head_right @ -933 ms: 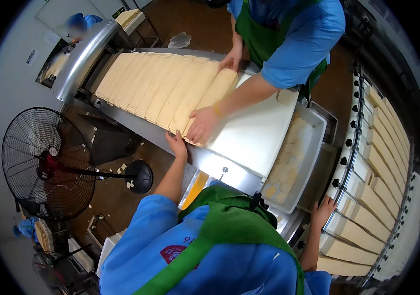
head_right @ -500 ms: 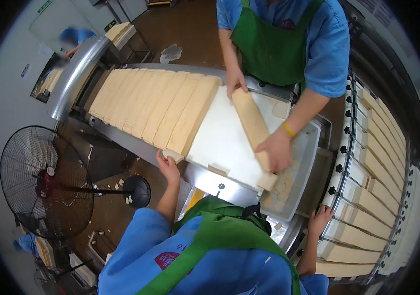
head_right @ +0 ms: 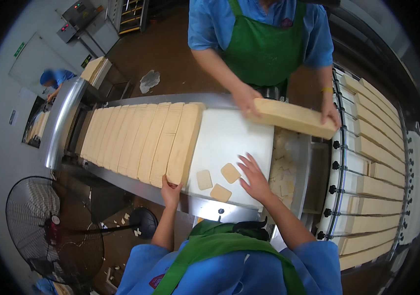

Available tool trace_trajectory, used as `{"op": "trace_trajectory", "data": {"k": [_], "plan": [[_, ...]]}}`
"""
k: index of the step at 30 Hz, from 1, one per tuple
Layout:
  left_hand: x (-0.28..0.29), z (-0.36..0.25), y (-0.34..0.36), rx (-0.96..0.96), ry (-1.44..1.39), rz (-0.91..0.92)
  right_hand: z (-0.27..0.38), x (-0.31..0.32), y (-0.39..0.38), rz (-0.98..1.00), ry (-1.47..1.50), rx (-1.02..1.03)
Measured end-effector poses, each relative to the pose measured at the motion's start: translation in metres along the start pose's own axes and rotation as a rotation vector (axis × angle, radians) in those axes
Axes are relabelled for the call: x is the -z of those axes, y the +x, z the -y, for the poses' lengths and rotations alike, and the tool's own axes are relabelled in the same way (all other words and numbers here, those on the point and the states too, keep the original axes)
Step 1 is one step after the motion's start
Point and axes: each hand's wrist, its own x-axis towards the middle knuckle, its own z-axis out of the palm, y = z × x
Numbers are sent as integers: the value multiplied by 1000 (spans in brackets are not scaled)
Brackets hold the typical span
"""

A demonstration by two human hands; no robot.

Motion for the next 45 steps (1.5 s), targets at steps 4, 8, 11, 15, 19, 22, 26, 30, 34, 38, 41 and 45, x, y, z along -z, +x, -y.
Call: {"op": "trace_trajectory", "data": {"k": [4,8,11,15,19,22,26,30,34,38,41,45], "plan": [[5,5,5,-9,110,65,-12,-38,106,60,-19,122],[4,8,4,-13,87,125,-27,-78,212,100,-73,102],[2,-9,8,-3,125,218,-47,-104,269,40,-218,65],[1,-2,11,-118,46,230,-48,-132,304,68,-275,-99],[2,-2,8,-139,153,254,-43,-120,285,82,-378,-180],[2,-13,6,-194,242,313,-53,-79,252,76,-381,-272],[-2,-30,5,-224,335,602,-78,-29,171,-77,-469,-428],[-9,-33,13,-422,664,658,-79,-1,76,-274,-385,-493],[-33,-44,13,-317,782,481,-52,-6,13,-115,191,-646],[-45,-69,10,-376,760,551,-60,-6,-25,-150,-154,-535],[-65,-117,-16,-449,723,506,-78,39,-43,-202,-109,-625],[-109,-191,-53,-524,614,420,-98,111,-80,-458,-102,-583]]}}
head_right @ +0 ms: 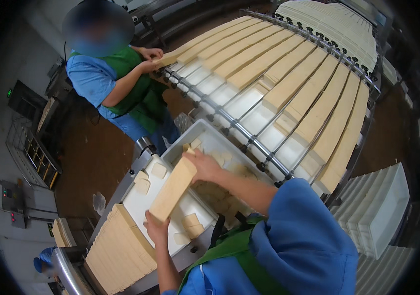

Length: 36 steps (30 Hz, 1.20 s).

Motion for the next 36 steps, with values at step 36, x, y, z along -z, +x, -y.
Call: {"op": "trace_trajectory", "data": {"k": [36], "plan": [[-130,-358,62,-381,-931,437,-152,129,67,-195,-172,-308]]}}
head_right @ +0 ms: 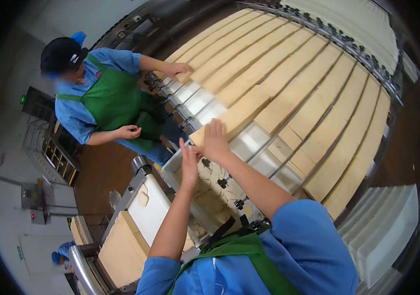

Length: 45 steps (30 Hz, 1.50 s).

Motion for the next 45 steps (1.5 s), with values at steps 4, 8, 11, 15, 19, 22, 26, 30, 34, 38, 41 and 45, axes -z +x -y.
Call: {"op": "trace_trajectory", "data": {"k": [4,8,11,15,19,22,26,30,34,38,41,45], "plan": [[14,35,-2,-105,21,-50,24,-16,-1,-17,-17,104],[-6,10,-19,-126,2,-9,-3,-17,-4,-158,316,242],[-5,13,-39,-179,39,-1,-5,-11,-18,-212,483,288],[9,-11,-84,-256,34,36,-11,34,-47,-288,400,313],[48,-6,-147,-159,135,-32,-57,58,-65,-328,237,298],[67,29,-198,23,60,-149,-117,56,-57,-328,132,193],[86,73,-249,135,28,-300,-161,31,-52,-140,-466,-57],[95,88,-285,192,26,-424,-156,12,-24,-150,-331,-148],[97,104,-312,189,-65,-479,-179,2,-11,-282,-302,-100],[107,112,-343,217,-157,-571,-179,1,-16,-249,-438,9],[127,127,-367,229,-122,-695,-170,15,-3,-18,-560,-231],[176,178,-407,267,5,-1205,-101,-11,-57,-200,-331,514]]}}
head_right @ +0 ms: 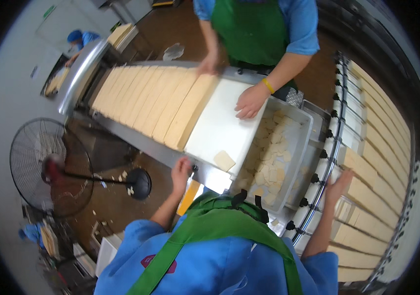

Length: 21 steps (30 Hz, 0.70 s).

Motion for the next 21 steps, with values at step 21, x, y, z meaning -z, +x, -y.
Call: {"op": "trace_trajectory", "data": {"k": [21], "plan": [[42,-12,102,12,-172,-416,180,53,-16,266,190,305]]}}
